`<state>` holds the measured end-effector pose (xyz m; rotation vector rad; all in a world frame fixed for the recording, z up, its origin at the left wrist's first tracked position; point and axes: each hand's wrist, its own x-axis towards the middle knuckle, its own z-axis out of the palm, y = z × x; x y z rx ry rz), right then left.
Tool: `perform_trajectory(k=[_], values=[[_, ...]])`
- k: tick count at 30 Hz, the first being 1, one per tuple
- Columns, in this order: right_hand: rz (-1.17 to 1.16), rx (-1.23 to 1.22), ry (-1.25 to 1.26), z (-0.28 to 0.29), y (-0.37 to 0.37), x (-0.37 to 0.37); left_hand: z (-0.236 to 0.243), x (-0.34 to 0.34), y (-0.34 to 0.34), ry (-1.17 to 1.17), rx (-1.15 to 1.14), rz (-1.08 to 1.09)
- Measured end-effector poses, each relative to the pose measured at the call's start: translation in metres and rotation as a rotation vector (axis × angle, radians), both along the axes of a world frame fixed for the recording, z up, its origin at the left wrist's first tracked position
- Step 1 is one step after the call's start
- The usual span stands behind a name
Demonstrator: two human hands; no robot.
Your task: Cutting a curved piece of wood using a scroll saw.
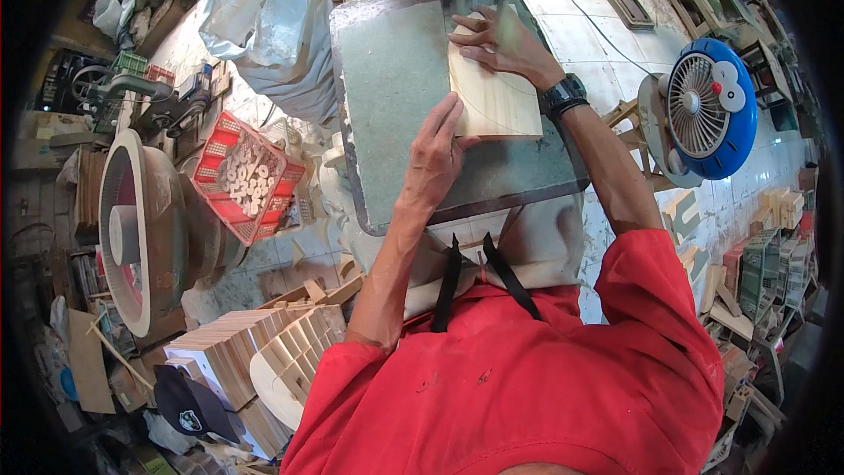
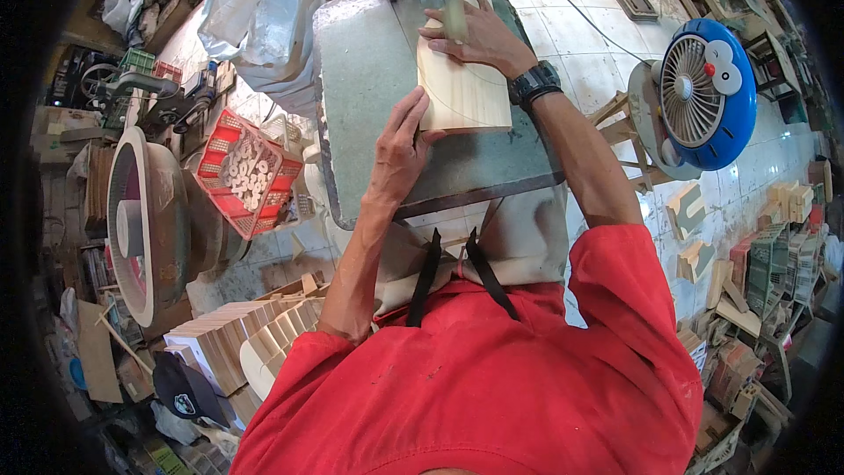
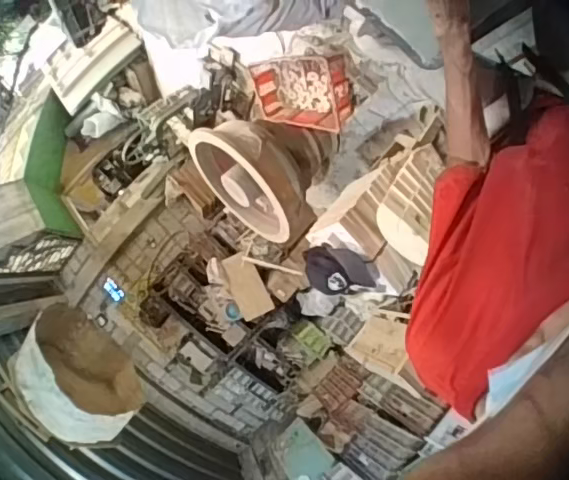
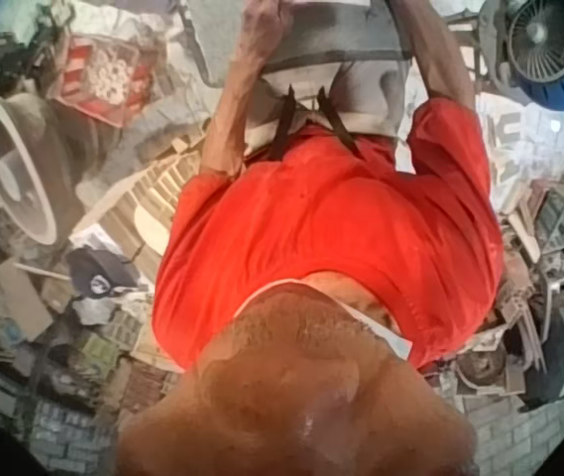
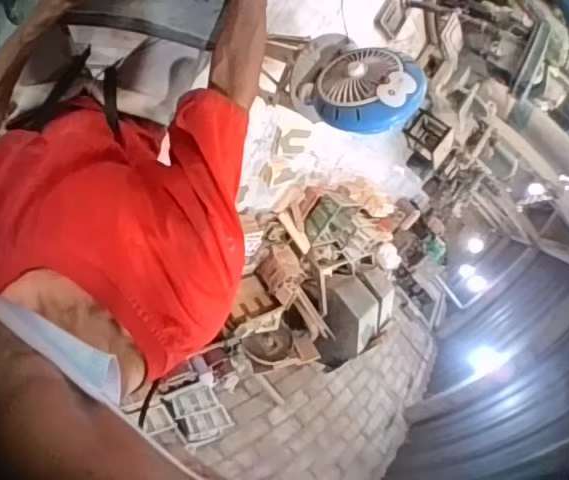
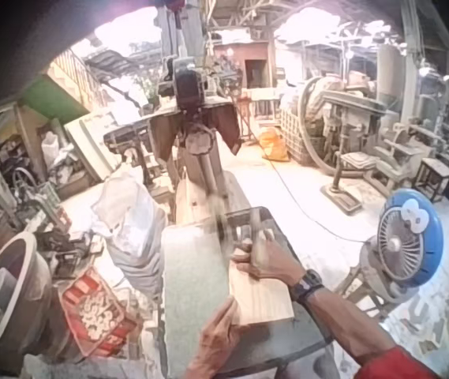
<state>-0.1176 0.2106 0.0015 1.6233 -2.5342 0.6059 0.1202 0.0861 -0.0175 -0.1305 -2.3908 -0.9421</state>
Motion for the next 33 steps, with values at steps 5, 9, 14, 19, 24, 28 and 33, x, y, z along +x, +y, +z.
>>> perform_trajectory(k=[5, 9, 14, 19, 24, 28, 33], values=[[0.085, -0.336, -0.094, -0.016, 0.006, -0.008, 0.0, -0.005, 0.006, -0.009, 0.024, -0.025], [0.064, -0.388, -0.07, -0.016, 0.006, -0.006, 0.0, -0.006, 0.006, -0.008, 0.019, -0.026], [-0.1, 0.026, 0.045, 0.017, 0.003, 0.014, 0.0, -0.003, 0.0, -0.011, 0.019, -0.012], [-0.065, -0.142, -0.082, 0.005, 0.011, 0.009, 0.003, -0.005, 0.001, -0.011, 0.005, -0.044], [-0.105, -0.02, 0.015, 0.019, 0.004, 0.017, 0.003, -0.002, -0.003, -0.017, -0.014, -0.034], [-0.123, 0.002, 0.038, 0.016, 0.006, 0.015, 0.004, -0.004, -0.002, -0.012, 0.003, -0.042], [-0.054, -0.22, -0.099, -0.002, 0.012, 0.006, 0.004, -0.007, 0.0, -0.015, 0.018, -0.056]])
